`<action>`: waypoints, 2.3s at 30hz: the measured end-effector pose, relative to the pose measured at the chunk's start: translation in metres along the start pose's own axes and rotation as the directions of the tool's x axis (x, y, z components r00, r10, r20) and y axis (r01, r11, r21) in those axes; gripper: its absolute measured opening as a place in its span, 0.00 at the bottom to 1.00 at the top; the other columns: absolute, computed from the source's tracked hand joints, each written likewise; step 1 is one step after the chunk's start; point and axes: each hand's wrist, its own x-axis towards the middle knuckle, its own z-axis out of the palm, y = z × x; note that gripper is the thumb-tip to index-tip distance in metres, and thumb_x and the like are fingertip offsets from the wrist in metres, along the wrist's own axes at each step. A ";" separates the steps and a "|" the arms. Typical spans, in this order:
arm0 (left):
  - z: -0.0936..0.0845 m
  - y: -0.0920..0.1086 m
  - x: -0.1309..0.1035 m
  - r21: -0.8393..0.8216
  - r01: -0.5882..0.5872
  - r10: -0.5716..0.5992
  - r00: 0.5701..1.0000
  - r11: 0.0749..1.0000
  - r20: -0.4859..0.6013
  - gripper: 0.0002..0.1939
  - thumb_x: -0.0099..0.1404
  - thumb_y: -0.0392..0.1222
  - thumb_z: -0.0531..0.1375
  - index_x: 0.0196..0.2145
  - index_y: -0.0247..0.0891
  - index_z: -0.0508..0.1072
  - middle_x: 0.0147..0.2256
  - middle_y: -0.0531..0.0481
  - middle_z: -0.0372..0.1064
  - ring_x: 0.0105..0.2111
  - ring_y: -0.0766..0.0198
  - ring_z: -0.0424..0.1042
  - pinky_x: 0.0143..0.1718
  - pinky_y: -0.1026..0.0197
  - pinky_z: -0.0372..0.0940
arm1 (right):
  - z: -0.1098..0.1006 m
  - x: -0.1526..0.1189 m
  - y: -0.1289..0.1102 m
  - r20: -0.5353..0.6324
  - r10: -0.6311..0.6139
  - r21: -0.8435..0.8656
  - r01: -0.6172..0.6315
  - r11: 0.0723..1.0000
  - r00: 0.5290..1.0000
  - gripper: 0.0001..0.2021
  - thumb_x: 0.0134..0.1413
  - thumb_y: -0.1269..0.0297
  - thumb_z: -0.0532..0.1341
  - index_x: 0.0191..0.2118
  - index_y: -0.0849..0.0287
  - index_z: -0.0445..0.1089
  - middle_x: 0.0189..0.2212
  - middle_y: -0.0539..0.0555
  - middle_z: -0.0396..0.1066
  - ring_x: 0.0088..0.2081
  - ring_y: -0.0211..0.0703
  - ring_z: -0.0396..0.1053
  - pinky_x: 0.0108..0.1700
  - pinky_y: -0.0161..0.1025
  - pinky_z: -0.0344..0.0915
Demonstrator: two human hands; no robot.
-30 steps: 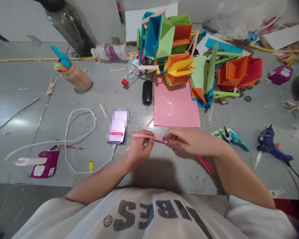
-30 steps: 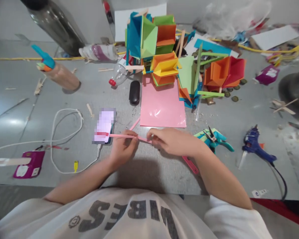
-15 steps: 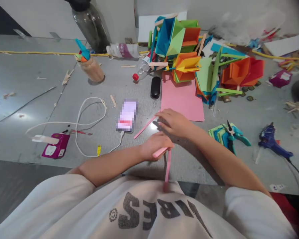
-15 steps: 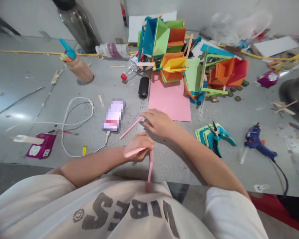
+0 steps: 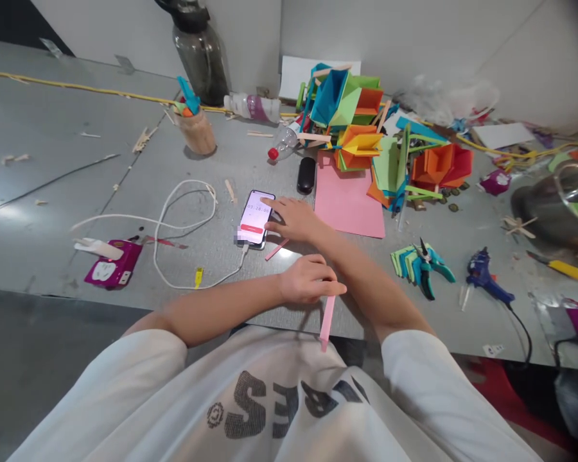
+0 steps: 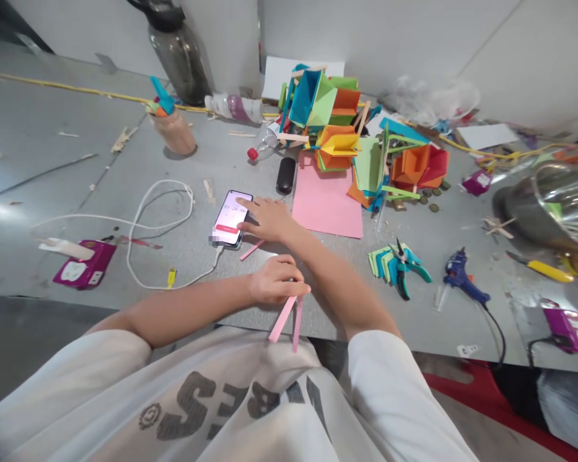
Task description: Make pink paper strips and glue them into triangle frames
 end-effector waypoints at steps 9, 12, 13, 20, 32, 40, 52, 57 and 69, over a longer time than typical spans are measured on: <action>0.000 -0.007 -0.001 0.026 -0.005 0.006 0.998 1.000 -0.058 0.12 0.78 0.43 0.58 0.48 0.52 0.83 0.36 0.48 0.82 0.30 0.61 0.78 0.43 0.52 0.74 | 0.007 -0.006 0.004 -0.009 -0.046 0.013 0.047 0.999 0.999 0.47 0.74 0.24 0.49 0.82 0.54 0.60 0.73 0.68 0.69 0.67 0.69 0.67 0.67 0.59 0.61; 0.001 -0.010 -0.004 0.053 0.009 -0.007 0.999 0.999 -0.040 0.14 0.79 0.43 0.57 0.48 0.51 0.84 0.37 0.46 0.83 0.32 0.60 0.78 0.43 0.51 0.73 | 0.011 -0.004 0.004 -0.008 -0.057 -0.012 0.057 0.998 0.998 0.46 0.74 0.23 0.48 0.81 0.50 0.63 0.71 0.68 0.70 0.65 0.69 0.68 0.65 0.59 0.61; 0.001 -0.010 -0.005 0.060 0.003 -0.001 0.999 0.998 -0.039 0.14 0.80 0.44 0.56 0.48 0.51 0.84 0.37 0.46 0.83 0.32 0.60 0.79 0.43 0.50 0.73 | 0.010 -0.003 0.004 -0.005 -0.057 -0.010 0.057 0.998 0.998 0.46 0.73 0.23 0.49 0.80 0.49 0.63 0.70 0.67 0.70 0.65 0.69 0.68 0.65 0.60 0.61; -0.002 0.001 0.000 0.016 0.260 -0.250 0.941 0.965 -0.229 0.17 0.83 0.50 0.55 0.48 0.44 0.82 0.35 0.44 0.84 0.35 0.57 0.83 0.46 0.48 0.75 | -0.041 -0.035 0.023 -0.311 0.043 0.260 0.041 0.965 0.949 0.34 0.81 0.42 0.54 0.79 0.58 0.59 0.63 0.68 0.75 0.56 0.60 0.76 0.60 0.54 0.70; -0.012 0.002 0.020 -0.323 0.766 -0.822 0.449 0.556 -0.349 0.11 0.82 0.47 0.59 0.56 0.42 0.72 0.30 0.54 0.78 0.29 0.62 0.78 0.33 0.60 0.70 | -0.011 -0.205 0.017 -0.333 -0.216 0.298 0.320 0.899 0.918 0.10 0.78 0.63 0.64 0.58 0.51 0.79 0.46 0.57 0.84 0.43 0.47 0.80 0.46 0.44 0.71; -0.010 0.002 0.012 0.190 0.474 -0.439 0.877 0.860 -0.197 0.13 0.82 0.42 0.58 0.53 0.36 0.82 0.53 0.36 0.85 0.56 0.50 0.83 0.58 0.45 0.75 | 0.035 -0.236 -0.007 -0.491 -0.012 0.332 0.200 0.922 0.871 0.09 0.78 0.70 0.62 0.49 0.53 0.81 0.42 0.56 0.80 0.43 0.47 0.77 0.46 0.46 0.70; -0.012 0.009 0.013 -0.005 0.160 -0.160 0.987 0.987 -0.019 0.20 0.82 0.37 0.60 0.67 0.45 0.79 0.49 0.42 0.85 0.47 0.58 0.83 0.48 0.54 0.77 | 0.068 -0.228 -0.007 -0.425 0.064 0.325 0.086 0.942 0.903 0.15 0.82 0.59 0.60 0.43 0.57 0.81 0.40 0.58 0.83 0.39 0.50 0.77 0.43 0.46 0.68; -0.014 0.009 0.013 -0.047 0.176 -0.176 0.984 0.983 0.010 0.18 0.82 0.39 0.61 0.64 0.48 0.82 0.49 0.42 0.84 0.46 0.58 0.83 0.48 0.53 0.76 | 0.076 -0.226 -0.008 -0.385 0.069 0.237 0.027 0.971 0.921 0.16 0.83 0.57 0.59 0.44 0.57 0.82 0.39 0.59 0.83 0.39 0.51 0.76 0.43 0.46 0.65; -0.014 0.014 0.016 0.078 0.200 -0.192 0.976 0.977 -0.099 0.12 0.84 0.41 0.57 0.50 0.42 0.82 0.41 0.45 0.85 0.41 0.58 0.80 0.48 0.50 0.69 | 0.075 -0.226 -0.007 -0.396 0.028 0.261 0.083 0.962 0.918 0.20 0.85 0.56 0.55 0.41 0.57 0.79 0.38 0.57 0.81 0.39 0.49 0.76 0.43 0.46 0.63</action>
